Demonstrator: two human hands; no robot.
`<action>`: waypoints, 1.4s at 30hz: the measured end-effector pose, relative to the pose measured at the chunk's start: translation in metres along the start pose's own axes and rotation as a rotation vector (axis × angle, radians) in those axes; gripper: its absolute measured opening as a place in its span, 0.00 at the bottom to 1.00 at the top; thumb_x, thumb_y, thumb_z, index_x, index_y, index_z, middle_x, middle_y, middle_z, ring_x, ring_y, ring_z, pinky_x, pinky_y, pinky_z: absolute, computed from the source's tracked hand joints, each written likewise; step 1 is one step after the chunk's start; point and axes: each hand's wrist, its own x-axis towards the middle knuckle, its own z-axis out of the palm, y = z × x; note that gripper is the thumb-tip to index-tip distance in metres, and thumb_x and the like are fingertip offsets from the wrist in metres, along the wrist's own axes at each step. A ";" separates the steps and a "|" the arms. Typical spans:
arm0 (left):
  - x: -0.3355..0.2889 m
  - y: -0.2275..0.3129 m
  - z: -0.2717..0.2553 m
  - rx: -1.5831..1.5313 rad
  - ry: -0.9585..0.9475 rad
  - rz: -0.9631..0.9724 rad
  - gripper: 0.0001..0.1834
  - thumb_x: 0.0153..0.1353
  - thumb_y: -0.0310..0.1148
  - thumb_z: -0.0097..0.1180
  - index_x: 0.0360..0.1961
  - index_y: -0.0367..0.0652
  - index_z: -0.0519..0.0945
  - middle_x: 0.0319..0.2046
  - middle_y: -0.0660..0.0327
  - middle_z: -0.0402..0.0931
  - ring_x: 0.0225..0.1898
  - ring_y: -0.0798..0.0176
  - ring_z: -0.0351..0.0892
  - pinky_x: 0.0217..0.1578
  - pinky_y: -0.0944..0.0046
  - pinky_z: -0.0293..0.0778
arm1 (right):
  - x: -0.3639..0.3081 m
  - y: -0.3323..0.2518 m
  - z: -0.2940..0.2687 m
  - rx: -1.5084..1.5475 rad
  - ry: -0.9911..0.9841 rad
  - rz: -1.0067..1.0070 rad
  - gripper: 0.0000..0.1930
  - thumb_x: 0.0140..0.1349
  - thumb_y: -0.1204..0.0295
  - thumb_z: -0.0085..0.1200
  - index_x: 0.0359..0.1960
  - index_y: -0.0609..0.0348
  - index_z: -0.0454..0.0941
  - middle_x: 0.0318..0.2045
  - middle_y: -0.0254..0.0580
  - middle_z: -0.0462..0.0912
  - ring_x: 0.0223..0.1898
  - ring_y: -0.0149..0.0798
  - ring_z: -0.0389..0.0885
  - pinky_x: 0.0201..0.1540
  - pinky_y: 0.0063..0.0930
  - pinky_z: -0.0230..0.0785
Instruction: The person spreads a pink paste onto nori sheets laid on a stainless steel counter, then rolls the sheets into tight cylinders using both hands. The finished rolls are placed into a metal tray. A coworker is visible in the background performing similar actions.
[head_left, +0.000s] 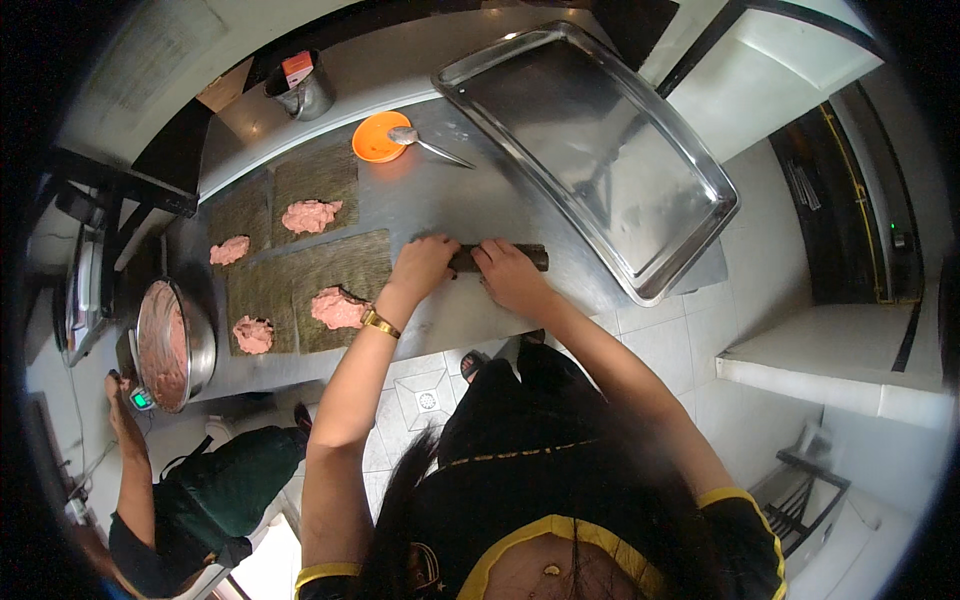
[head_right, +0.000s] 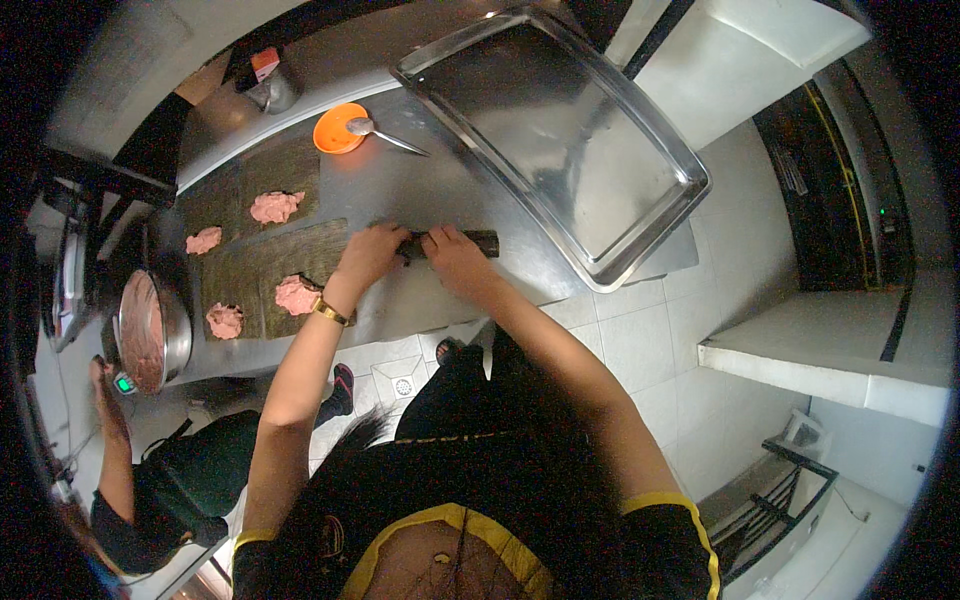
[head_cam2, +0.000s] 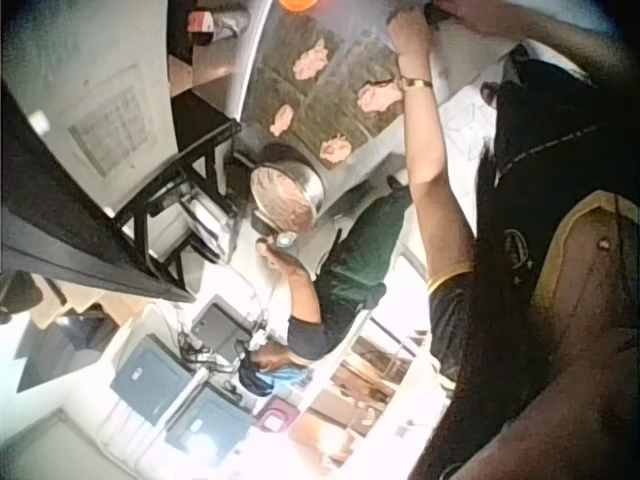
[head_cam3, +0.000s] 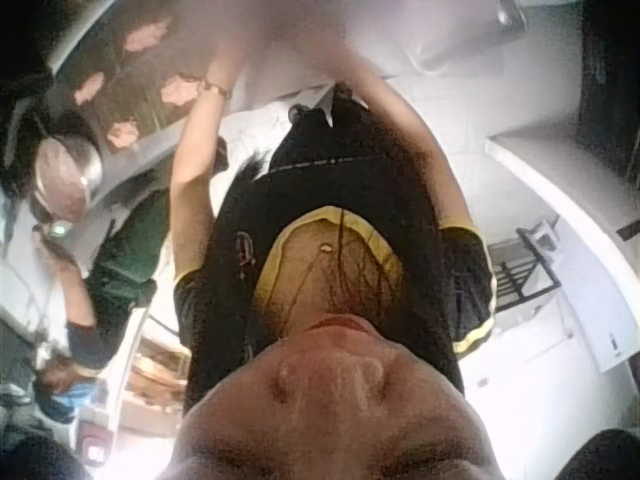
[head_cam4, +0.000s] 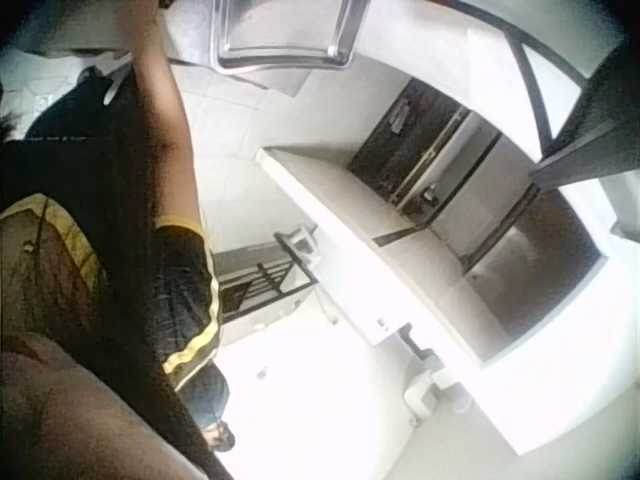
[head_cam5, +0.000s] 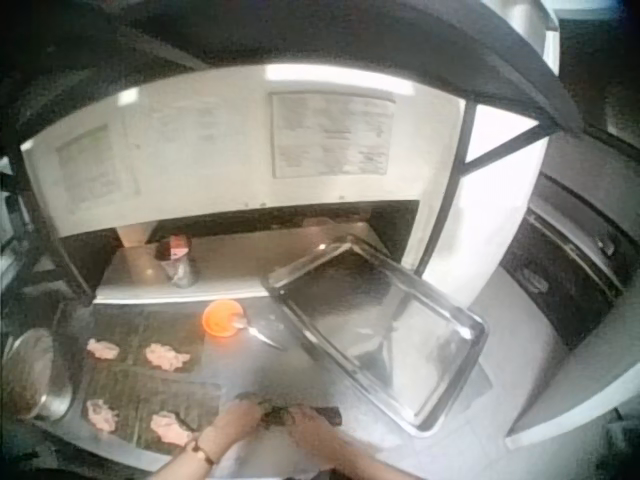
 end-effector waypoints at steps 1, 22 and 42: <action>-0.004 0.001 -0.002 -0.002 0.018 -0.008 0.18 0.46 0.32 0.67 0.40 0.44 0.80 0.38 0.56 0.79 0.40 0.51 0.81 0.40 0.55 0.77 | 0.004 -0.002 0.003 0.014 -0.025 -0.012 0.20 0.50 0.73 0.55 0.46 0.67 0.74 0.42 0.51 0.74 0.48 0.49 0.73 0.53 0.34 0.66; -0.050 0.071 0.058 -0.306 0.602 -0.436 0.28 0.54 0.25 0.57 0.58 0.37 0.67 0.60 0.49 0.62 0.61 0.46 0.64 0.60 0.55 0.65 | 0.034 0.001 0.015 0.317 -0.057 0.208 0.16 0.49 0.73 0.59 0.41 0.65 0.78 0.37 0.52 0.78 0.40 0.54 0.78 0.46 0.44 0.72; -0.026 0.086 0.073 -0.383 0.729 -0.609 0.29 0.59 0.27 0.49 0.63 0.35 0.63 0.66 0.51 0.55 0.67 0.49 0.55 0.66 0.58 0.58 | 0.258 0.046 0.026 -0.013 0.293 -0.504 0.22 0.59 0.55 0.52 0.41 0.64 0.81 0.42 0.46 0.82 0.56 0.52 0.73 0.65 0.61 0.46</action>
